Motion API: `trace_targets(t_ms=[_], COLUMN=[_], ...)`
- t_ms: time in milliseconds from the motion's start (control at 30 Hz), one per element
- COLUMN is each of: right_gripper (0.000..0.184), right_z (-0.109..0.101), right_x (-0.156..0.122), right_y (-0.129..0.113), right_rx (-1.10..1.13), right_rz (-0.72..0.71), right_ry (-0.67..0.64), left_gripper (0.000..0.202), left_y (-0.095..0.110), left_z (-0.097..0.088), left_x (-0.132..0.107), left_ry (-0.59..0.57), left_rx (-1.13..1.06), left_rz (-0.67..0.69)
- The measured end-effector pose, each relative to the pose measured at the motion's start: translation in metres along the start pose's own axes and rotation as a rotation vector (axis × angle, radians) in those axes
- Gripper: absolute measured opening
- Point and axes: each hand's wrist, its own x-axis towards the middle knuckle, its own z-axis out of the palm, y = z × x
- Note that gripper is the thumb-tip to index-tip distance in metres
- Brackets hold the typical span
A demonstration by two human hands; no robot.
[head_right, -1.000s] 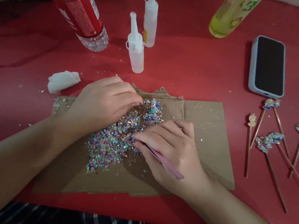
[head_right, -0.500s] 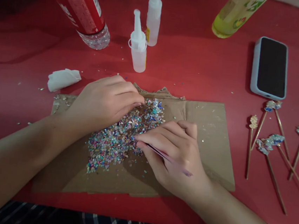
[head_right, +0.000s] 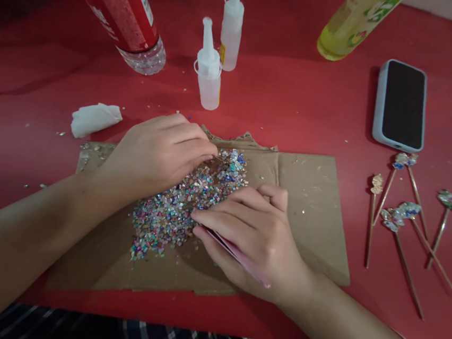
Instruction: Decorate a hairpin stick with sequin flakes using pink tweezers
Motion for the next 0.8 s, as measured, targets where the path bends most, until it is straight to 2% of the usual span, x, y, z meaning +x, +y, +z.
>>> trace_targets(t_ms=[233, 467, 800], right_gripper=[0.012, 0.010, 0.012], right_z=[0.0016, 0.0014, -0.0009], right_x=[-0.0014, -0.0022, -0.0021], right_y=[0.0036, 0.0013, 0.0023], right_rx=[-0.055, -0.001, -0.020], right_rz=[0.086, 0.014, 0.066], right_ry=[0.086, 0.030, 0.022], left_gripper=[0.026, 0.027, 0.026], left_y=[-0.0001, 0.0002, -0.0001], left_z=[0.0004, -0.0008, 0.0000], left_x=[-0.0004, 0.0006, 0.0000], left_ry=[-0.008, -0.035, -0.008], left_rx=[-0.005, 0.010, 0.000], left_rz=[-0.005, -0.012, 0.002])
